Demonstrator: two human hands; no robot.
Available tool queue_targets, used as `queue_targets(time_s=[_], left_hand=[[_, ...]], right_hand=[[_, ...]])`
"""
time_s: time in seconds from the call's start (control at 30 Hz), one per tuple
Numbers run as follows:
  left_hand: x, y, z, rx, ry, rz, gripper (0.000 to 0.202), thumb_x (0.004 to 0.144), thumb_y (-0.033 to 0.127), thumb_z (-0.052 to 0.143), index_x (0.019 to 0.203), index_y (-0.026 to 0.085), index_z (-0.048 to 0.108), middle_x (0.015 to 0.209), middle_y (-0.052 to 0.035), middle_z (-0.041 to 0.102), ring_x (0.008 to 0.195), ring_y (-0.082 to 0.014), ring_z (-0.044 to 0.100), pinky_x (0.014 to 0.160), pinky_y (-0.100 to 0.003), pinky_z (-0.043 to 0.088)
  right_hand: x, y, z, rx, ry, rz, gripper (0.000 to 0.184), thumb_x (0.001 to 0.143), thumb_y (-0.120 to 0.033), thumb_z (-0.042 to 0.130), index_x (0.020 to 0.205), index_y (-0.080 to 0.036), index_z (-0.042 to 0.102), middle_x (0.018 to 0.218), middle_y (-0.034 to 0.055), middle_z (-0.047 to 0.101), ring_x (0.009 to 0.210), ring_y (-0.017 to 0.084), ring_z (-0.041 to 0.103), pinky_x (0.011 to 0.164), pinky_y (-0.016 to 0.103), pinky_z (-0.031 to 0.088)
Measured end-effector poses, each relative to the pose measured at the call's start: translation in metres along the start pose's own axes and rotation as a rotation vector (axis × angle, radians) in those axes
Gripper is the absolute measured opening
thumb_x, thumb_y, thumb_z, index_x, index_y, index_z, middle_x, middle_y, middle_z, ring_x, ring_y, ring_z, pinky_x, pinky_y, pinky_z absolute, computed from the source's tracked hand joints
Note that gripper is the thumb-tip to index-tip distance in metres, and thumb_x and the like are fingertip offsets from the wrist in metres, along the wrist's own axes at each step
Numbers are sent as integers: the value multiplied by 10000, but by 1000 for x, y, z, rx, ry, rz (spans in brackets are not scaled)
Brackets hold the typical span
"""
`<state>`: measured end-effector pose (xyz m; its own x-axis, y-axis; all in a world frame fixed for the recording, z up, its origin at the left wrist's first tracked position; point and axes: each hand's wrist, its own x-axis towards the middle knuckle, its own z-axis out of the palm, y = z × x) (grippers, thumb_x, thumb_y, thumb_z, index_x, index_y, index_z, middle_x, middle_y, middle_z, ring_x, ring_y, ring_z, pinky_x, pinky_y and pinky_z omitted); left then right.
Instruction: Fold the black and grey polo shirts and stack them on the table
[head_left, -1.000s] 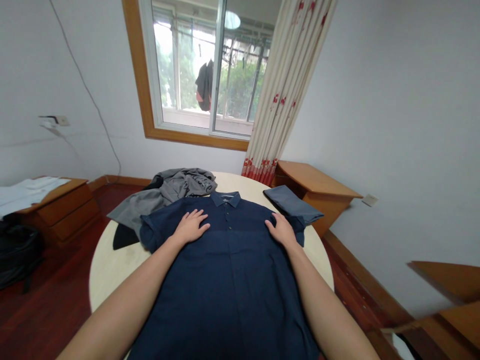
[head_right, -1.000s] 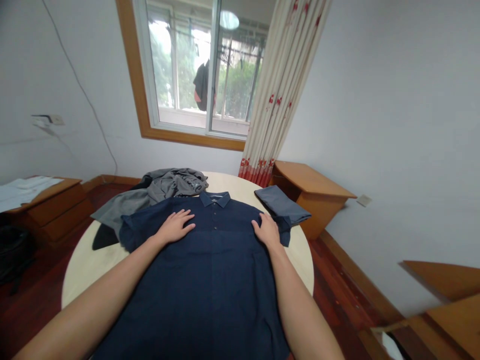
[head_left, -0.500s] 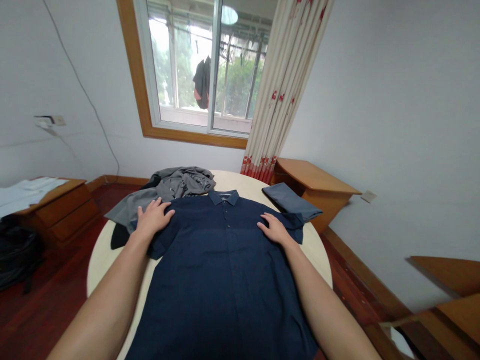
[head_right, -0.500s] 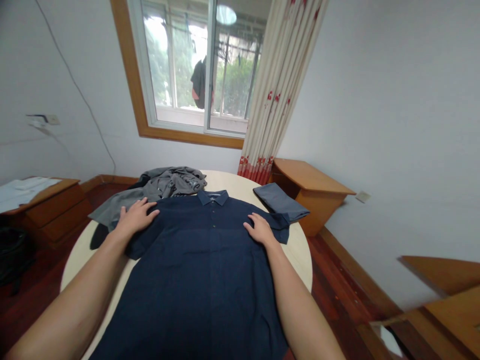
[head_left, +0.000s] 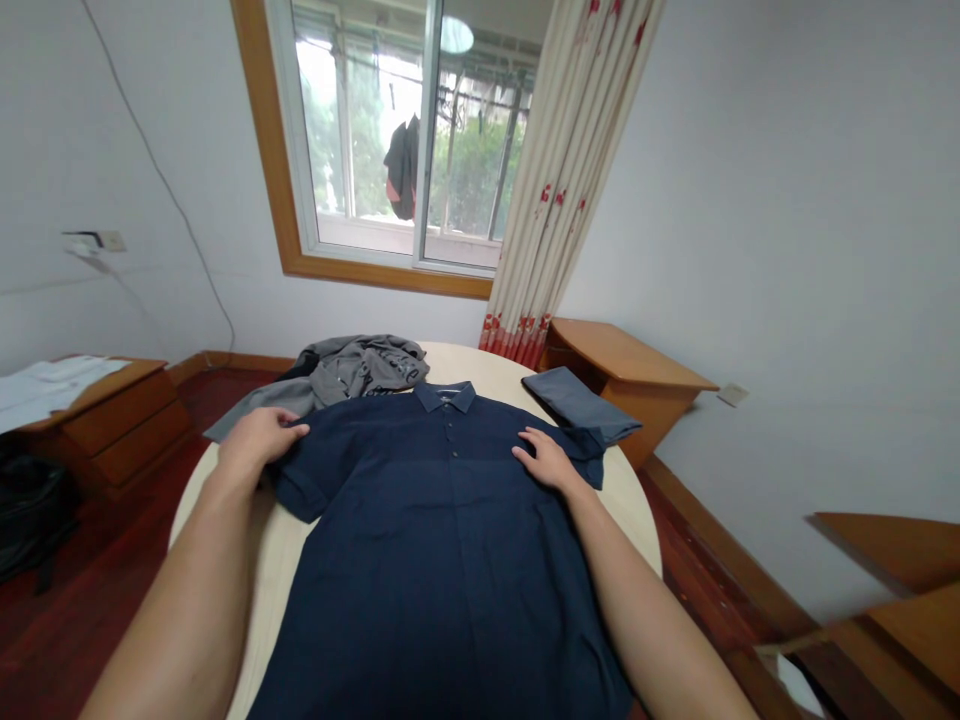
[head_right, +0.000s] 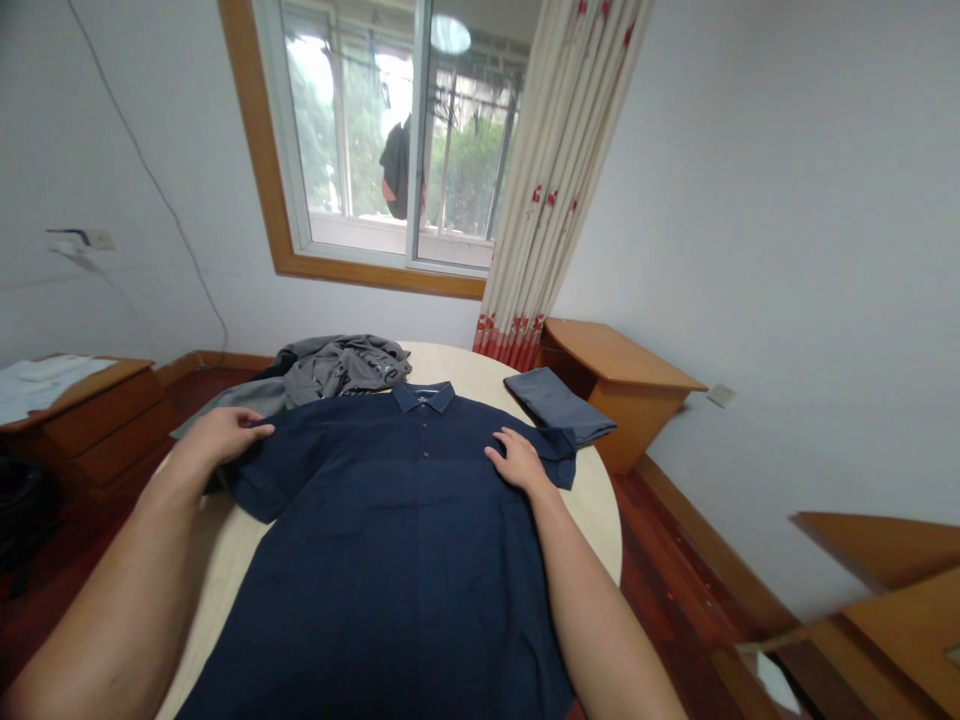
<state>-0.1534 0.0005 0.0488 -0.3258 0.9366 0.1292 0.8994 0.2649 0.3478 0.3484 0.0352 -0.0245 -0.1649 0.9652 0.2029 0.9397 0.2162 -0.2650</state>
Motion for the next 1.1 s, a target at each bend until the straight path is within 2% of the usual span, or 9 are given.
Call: queue_targets(time_s=[0.1,0.17,0.23,0.3,0.43,0.6,0.73,0.93,1.1], left_hand=[[-15,11,-16,-109,181,-134,379,851,388,572,1172,226,689,1172,-82,709,1076,-325,648,855,-414,522],[-26,24,-23,-101,336,-135,389,872,355,543,1212,206,661,1242,-107,663,1141,-358,600,902,-470,500],[-36,41,-22,-69,441,-38,384,895,357,509,1205,189,659,1289,-129,628,1196,-368,554,957,-496,469],[-43,61,-9,-58,450,142,381,924,381,464,1192,197,663,1316,-111,620,1235,-332,529,1021,-473,434],[-47,93,38,14,197,488,414,952,428,437,1243,230,655,1420,-59,574,1319,-262,484,1130,-422,337],[-39,94,80,210,-128,468,597,964,538,374,1435,201,519,1561,-119,399,1451,-312,334,1187,-538,190],[-29,87,85,244,-239,420,760,938,666,290,1530,199,379,1618,-118,260,1502,-304,220,1206,-533,125],[-19,95,84,238,-399,330,940,822,790,386,1564,221,290,1632,-122,123,1518,-344,114,1183,-626,92],[-24,96,83,200,-340,293,1008,784,784,470,1584,229,210,1640,-128,134,1507,-414,93,1086,-786,6]], right_hand=[[0,0,0,3,2,0,517,947,-439,521,1337,-108,595,1458,175,516,1369,259,469,1161,390,334],[1,0,1,9,5,-2,511,945,-435,525,1331,-109,600,1455,179,517,1364,259,475,1160,394,336],[2,1,2,12,5,-3,513,943,-435,528,1326,-102,603,1451,183,520,1361,258,478,1160,392,334],[2,2,3,10,3,0,513,942,-440,527,1325,-106,604,1450,176,523,1362,254,477,1160,390,335],[2,3,3,3,4,6,508,947,-446,515,1329,-123,603,1455,167,521,1362,249,477,1159,388,337],[1,2,3,16,9,3,505,948,-436,521,1328,-114,606,1455,174,519,1364,254,476,1161,390,334],[1,1,2,29,9,1,514,947,-431,529,1331,-98,603,1451,179,521,1366,260,474,1164,384,329],[0,0,2,33,9,4,507,945,-425,534,1334,-108,602,1457,178,516,1368,266,470,1161,404,335],[0,-1,1,28,-1,7,520,946,-435,529,1336,-99,600,1463,175,510,1371,268,465,1165,396,330]])
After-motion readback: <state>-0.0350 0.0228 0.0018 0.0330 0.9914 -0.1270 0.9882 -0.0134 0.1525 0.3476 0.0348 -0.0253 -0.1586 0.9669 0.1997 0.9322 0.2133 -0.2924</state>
